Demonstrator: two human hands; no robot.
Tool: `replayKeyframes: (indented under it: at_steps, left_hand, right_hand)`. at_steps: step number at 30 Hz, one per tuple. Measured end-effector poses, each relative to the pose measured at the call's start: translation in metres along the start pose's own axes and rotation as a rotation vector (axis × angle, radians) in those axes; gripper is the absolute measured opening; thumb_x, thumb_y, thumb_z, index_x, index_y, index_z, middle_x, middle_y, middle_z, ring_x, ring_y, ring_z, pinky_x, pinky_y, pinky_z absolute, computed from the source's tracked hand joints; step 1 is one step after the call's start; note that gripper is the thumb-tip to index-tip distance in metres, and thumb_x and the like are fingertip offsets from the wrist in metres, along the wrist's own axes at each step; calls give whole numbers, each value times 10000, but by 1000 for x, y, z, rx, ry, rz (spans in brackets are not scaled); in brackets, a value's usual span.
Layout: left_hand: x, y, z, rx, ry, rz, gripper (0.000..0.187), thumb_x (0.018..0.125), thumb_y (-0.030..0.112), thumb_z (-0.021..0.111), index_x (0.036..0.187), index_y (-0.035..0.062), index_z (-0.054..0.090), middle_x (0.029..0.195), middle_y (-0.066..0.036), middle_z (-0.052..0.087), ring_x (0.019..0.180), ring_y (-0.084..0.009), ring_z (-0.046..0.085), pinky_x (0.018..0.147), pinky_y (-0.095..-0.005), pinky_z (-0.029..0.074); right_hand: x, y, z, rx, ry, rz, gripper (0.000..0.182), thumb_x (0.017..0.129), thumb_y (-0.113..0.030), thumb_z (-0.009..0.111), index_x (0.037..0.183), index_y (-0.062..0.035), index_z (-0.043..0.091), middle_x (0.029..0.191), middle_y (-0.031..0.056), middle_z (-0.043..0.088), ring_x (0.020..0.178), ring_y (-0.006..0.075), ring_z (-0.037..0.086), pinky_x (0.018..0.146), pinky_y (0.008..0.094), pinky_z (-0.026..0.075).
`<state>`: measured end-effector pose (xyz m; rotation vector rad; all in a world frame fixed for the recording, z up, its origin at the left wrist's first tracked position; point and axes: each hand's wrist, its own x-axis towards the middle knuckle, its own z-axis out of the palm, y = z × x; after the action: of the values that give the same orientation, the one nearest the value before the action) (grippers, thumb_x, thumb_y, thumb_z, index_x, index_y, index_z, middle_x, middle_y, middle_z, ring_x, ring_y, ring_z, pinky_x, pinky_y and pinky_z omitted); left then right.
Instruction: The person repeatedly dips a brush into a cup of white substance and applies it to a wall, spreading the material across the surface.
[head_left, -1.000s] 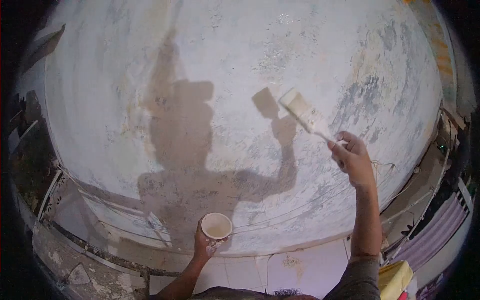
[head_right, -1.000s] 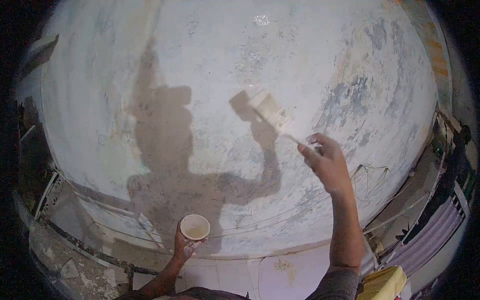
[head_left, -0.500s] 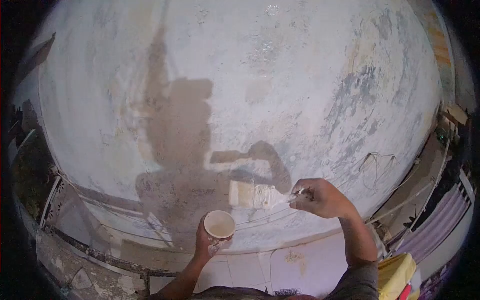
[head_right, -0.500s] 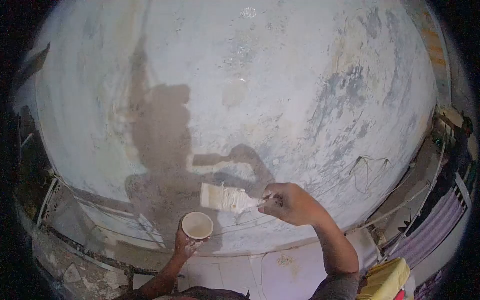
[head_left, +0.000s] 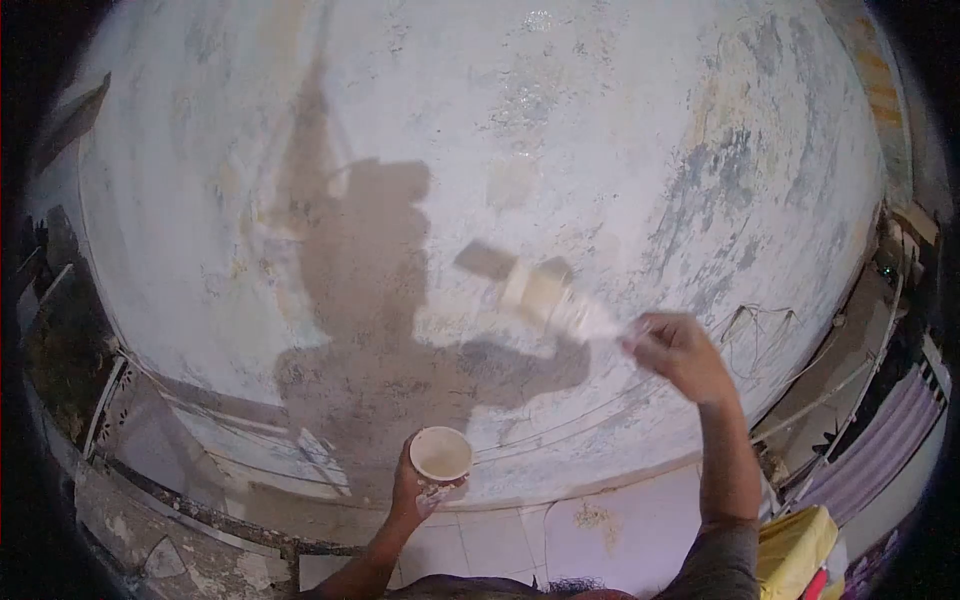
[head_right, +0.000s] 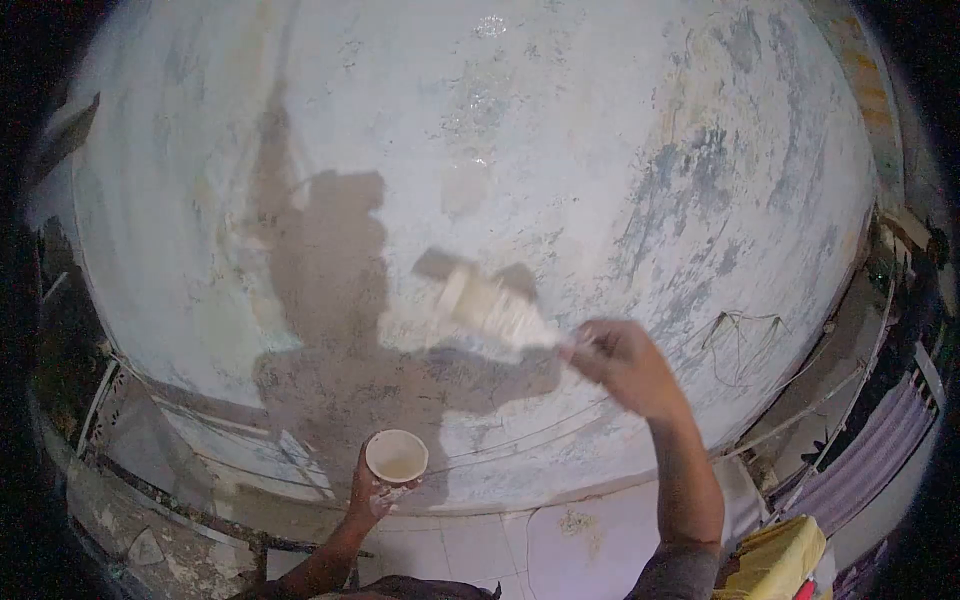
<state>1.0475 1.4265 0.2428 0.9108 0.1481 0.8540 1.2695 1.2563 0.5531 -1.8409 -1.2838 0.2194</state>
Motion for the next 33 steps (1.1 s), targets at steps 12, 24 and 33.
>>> replayKeyframes:
  at_steps: [12,24,33]
  left_hand:
    - [-9,0,3,133,110,-5,651,753,20,714,1287,78,345,1206,-150,494,1087,-291,553,811,-472,558]
    - [3,-32,-31,384,132,104,716,669,63,801,1242,8,375,1191,-153,500,1071,-276,558,884,-426,514]
    - [5,-13,2,202,129,44,700,718,79,769,1276,27,350,1175,-162,510,1082,-293,554,850,-431,529]
  right_hand:
    - [155,-122,-116,-877,1043,-410,190,867,-190,531,955,-42,613,819,180,658,801,388,631,684,455,490]
    - [144,-95,-30,-1641,353,-490,134,818,-71,528,867,-23,644,809,139,661,722,281,677,611,380,551]
    - [199,-172,-134,-1704,705,-479,177,773,-101,571,928,-71,651,846,141,663,793,312,664,683,434,538]
